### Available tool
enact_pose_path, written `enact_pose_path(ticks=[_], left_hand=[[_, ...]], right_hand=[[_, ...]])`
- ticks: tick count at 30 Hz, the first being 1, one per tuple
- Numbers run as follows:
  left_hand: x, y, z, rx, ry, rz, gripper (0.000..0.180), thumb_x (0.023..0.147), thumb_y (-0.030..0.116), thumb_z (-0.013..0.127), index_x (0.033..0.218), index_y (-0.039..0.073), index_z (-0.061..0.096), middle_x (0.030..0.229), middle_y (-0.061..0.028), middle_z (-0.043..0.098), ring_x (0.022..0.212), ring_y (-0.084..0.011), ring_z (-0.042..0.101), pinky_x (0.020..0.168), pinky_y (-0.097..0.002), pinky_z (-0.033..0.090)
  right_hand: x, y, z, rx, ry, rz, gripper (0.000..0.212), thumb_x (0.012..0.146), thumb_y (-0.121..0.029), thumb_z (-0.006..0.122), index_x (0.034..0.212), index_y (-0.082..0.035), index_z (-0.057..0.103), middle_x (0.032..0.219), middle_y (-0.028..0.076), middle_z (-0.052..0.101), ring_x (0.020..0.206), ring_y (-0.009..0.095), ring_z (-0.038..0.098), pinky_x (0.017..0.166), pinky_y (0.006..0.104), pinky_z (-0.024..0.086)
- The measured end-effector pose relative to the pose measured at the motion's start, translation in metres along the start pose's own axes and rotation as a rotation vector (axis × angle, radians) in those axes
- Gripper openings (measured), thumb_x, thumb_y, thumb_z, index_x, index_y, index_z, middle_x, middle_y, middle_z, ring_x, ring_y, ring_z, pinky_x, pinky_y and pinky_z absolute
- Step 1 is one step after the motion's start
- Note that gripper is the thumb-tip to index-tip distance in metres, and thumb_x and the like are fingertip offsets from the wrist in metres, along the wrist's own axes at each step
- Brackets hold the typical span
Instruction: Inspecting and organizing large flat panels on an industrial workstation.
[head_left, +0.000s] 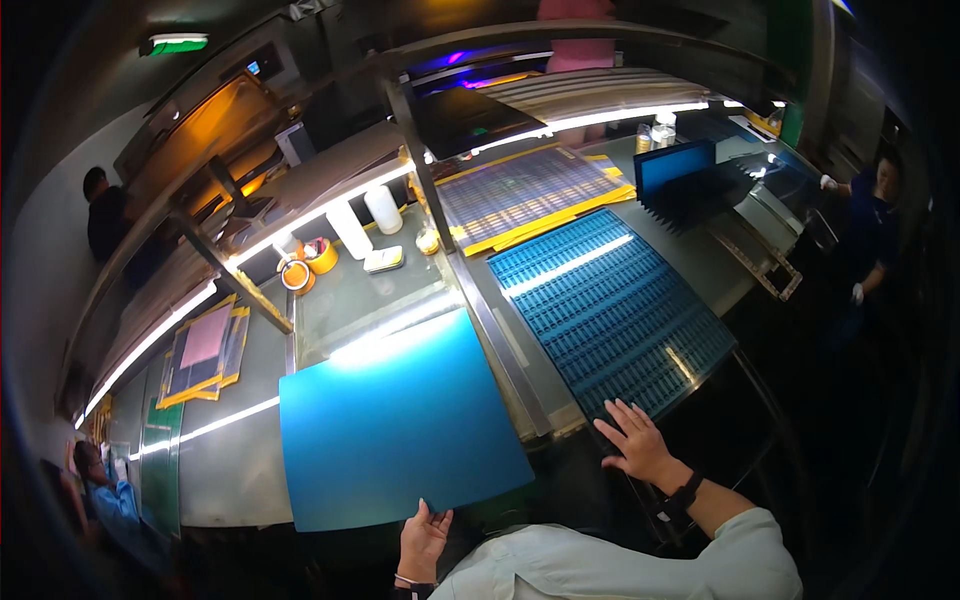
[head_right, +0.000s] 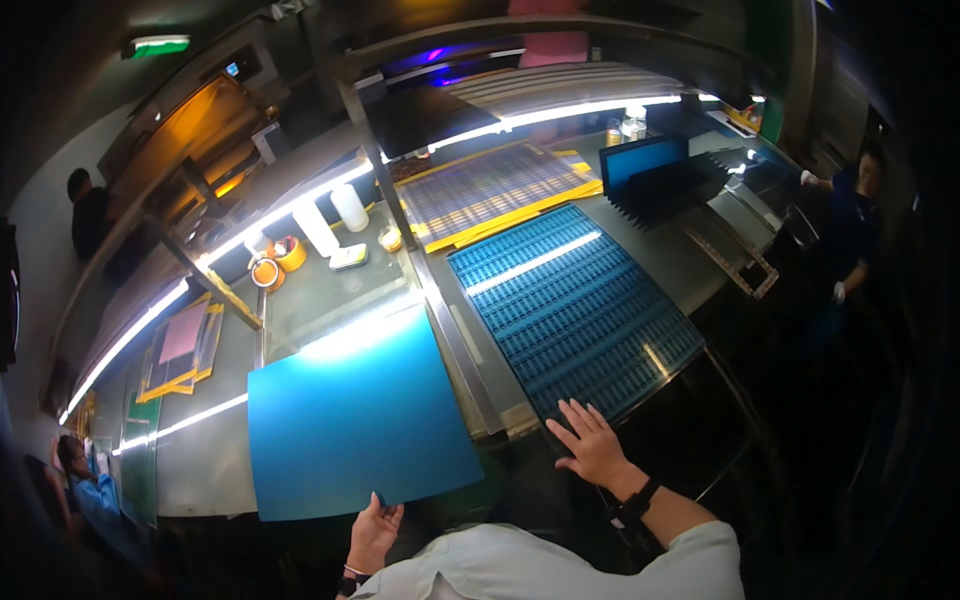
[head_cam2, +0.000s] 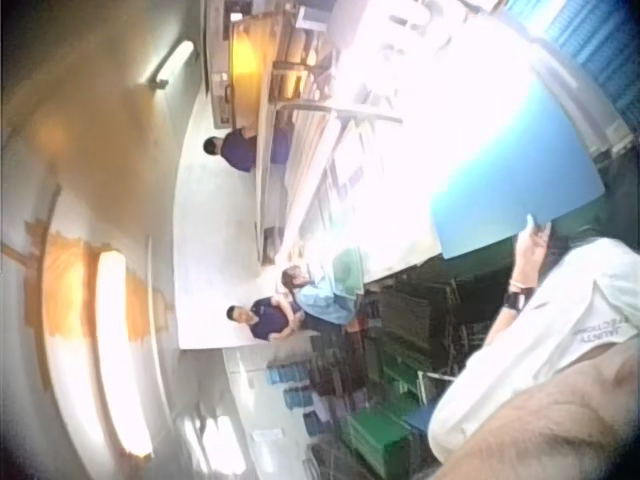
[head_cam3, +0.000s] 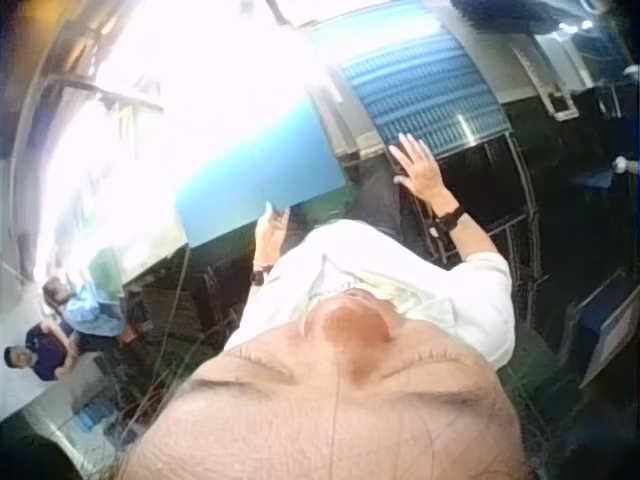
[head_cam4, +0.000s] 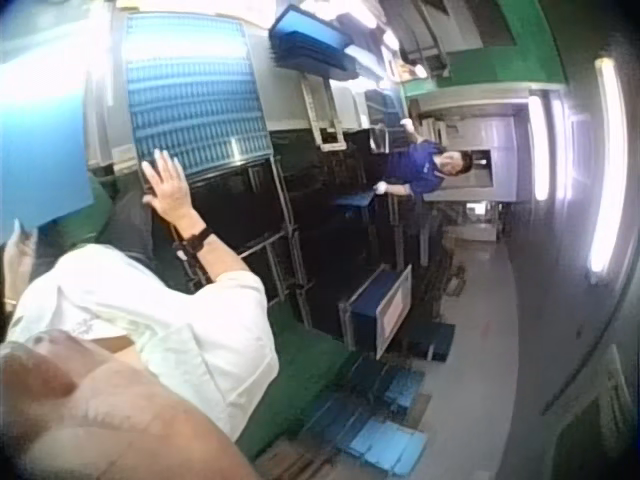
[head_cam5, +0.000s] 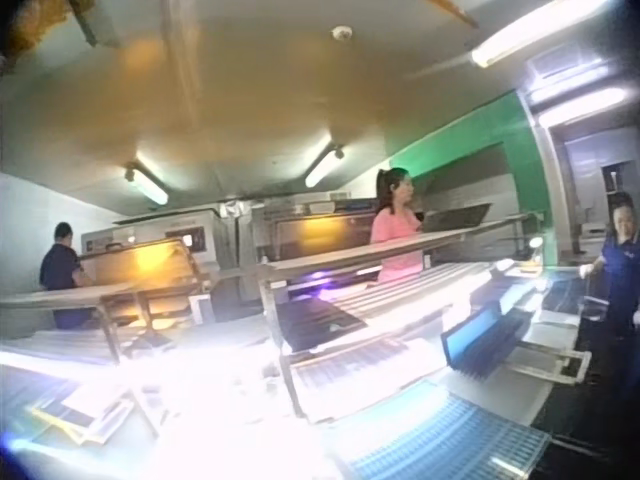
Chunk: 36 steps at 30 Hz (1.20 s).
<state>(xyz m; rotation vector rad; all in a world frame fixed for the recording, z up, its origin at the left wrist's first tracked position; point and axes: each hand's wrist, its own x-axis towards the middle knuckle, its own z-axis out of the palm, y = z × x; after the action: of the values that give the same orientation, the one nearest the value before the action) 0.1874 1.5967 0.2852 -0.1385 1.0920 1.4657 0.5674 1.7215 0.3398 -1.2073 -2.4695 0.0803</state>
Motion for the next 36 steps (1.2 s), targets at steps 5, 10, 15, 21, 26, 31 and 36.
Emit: enact_pose_path(ticks=[5, 10, 15, 21, 26, 31, 36], left_hand=[[-0.002, 0.005, 0.017, 0.13, -0.029, -0.128, 0.025, 0.094, 0.027, 0.049, 0.105, 0.005, 0.055, 0.099, -0.0088, 0.063, 0.097, -0.0241, 0.059, 0.084, -0.0375, 0.049], [-0.011, 0.018, 0.003, 0.172, -0.025, -0.154, 0.03, 0.094, 0.032, 0.049, 0.103, 0.005, 0.057, 0.101, -0.0098, 0.063, 0.097, -0.0249, 0.06, 0.08, -0.0361, 0.05], [-0.021, 0.036, 0.031, 0.502, -0.248, -0.372, 0.042, 0.095, 0.039, 0.043, 0.115, 0.003, 0.055, 0.108, -0.0117, 0.063, 0.099, -0.0232, 0.06, 0.083, -0.0329, 0.049], [-0.021, 0.032, 0.106, 1.078, -0.746, -0.205, 0.057, 0.096, 0.046, 0.038, 0.132, 0.003, 0.043, 0.124, -0.0137, 0.055, 0.107, -0.0217, 0.057, 0.088, -0.0328, 0.047], [-0.022, 0.013, 0.138, 0.69, -0.877, 0.046, 0.072, 0.092, 0.049, 0.045, 0.144, 0.006, 0.018, 0.14, -0.0126, 0.038, 0.117, -0.023, 0.049, 0.097, -0.0385, 0.04], [-0.042, 0.058, 0.092, 0.285, -0.799, 0.211, 0.069, 0.089, 0.039, 0.056, 0.141, 0.007, 0.024, 0.133, -0.0097, 0.045, 0.122, -0.0245, 0.045, 0.101, -0.0394, 0.036], [-0.113, 0.094, 0.028, -0.248, -0.629, 0.509, 0.039, 0.088, 0.01, 0.057, 0.125, 0.005, 0.047, 0.123, -0.0088, 0.054, 0.112, -0.0233, 0.053, 0.097, -0.0408, 0.041]], right_hand=[[0.011, 0.015, -0.008, 0.032, 0.347, 0.076, 0.027, 0.073, -0.001, 0.056, 0.099, -0.001, 0.064, 0.103, 0.016, 0.064, 0.099, 0.033, 0.061, 0.086, 0.0442, 0.049], [0.012, 0.006, -0.12, 0.357, 0.793, 0.088, 0.019, 0.09, -0.002, 0.043, 0.096, 0.003, 0.06, 0.1, 0.017, 0.065, 0.096, 0.023, 0.063, 0.076, 0.0337, 0.052], [-0.063, 0.066, -0.235, 0.815, 1.513, 0.662, 0.061, 0.089, -0.037, 0.057, 0.127, 0.008, 0.043, 0.128, 0.021, 0.046, 0.111, 0.025, 0.049, 0.096, 0.0338, 0.037], [-0.084, 0.118, -0.225, 1.754, 1.284, 0.383, 0.06, 0.089, -0.036, 0.054, 0.134, 0.0, 0.038, 0.138, 0.016, 0.04, 0.126, 0.028, 0.039, 0.105, 0.0421, 0.029], [-0.031, 0.117, -0.196, 2.054, 0.796, -0.002, 0.05, 0.093, -0.031, 0.047, 0.133, 0.0, 0.04, 0.136, 0.015, 0.043, 0.126, 0.026, 0.04, 0.106, 0.041, 0.028], [0.082, 0.077, -0.138, 2.251, 0.164, -0.304, 0.042, 0.097, -0.025, 0.04, 0.131, -0.001, 0.043, 0.134, 0.013, 0.047, 0.125, 0.025, 0.042, 0.108, 0.0398, 0.027], [0.223, -0.041, -0.05, 2.375, 0.025, 0.105, 0.046, 0.097, -0.031, 0.04, 0.133, -0.003, 0.04, 0.14, 0.011, 0.039, 0.129, 0.026, 0.036, 0.11, 0.044, 0.023]])
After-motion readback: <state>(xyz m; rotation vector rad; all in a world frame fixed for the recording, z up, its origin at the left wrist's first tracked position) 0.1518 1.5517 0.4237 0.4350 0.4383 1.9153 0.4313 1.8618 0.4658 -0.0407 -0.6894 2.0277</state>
